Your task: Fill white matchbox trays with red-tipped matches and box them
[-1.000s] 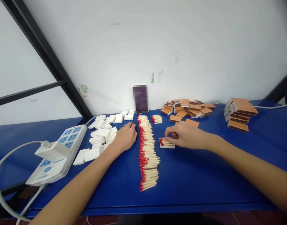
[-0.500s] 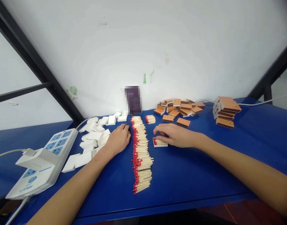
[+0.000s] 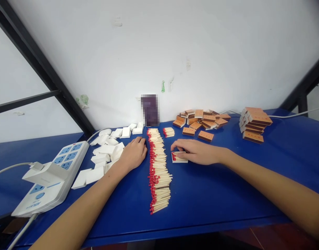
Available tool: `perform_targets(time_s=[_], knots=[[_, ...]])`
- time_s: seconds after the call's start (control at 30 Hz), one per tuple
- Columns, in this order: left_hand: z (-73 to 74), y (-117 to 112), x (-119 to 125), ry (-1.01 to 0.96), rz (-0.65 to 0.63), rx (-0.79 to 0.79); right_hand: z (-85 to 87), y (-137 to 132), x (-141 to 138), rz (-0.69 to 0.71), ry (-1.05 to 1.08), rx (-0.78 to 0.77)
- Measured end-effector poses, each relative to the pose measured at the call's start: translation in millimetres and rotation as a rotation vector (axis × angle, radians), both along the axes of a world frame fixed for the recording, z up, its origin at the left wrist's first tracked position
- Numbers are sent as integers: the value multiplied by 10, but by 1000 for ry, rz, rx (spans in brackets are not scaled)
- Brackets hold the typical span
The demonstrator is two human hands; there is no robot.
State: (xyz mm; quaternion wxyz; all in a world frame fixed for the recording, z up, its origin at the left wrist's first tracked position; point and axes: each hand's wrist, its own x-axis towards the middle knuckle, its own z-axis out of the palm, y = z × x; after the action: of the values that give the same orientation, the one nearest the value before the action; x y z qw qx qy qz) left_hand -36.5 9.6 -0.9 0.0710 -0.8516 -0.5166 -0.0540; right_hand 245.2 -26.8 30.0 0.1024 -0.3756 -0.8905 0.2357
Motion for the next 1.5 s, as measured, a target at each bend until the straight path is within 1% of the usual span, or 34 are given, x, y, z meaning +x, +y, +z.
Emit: perform_targets(time_s=[0.2,0.4,0.63,0.87,0.97,1.17,1.4,1.43,1.5], knots=[[4,0,1,1,-1,3,31,-31,-6,-1,-12,16],[22,-19,19,13,21,-9,92,-73,7,70,-13,35],[41,-33,28,8,20,-15,21,-16,12,82,94,10],[64,-52,38,5,15,-17,23,-5,7,60,99,7],[60,-50,37,1,21,-17,24,0,1,64,101,-23],[45,-39,27,0,6,-16,27,6,12,0,62,-46],[52,-44,33,-13,29,-17,93,-10,24,-19,11,0],[55,-46,34,-16,35,-17,105,0,42,-37,-15,36],[57,-51,33,-18,43,-19,126,40,110,-117,-104,172]])
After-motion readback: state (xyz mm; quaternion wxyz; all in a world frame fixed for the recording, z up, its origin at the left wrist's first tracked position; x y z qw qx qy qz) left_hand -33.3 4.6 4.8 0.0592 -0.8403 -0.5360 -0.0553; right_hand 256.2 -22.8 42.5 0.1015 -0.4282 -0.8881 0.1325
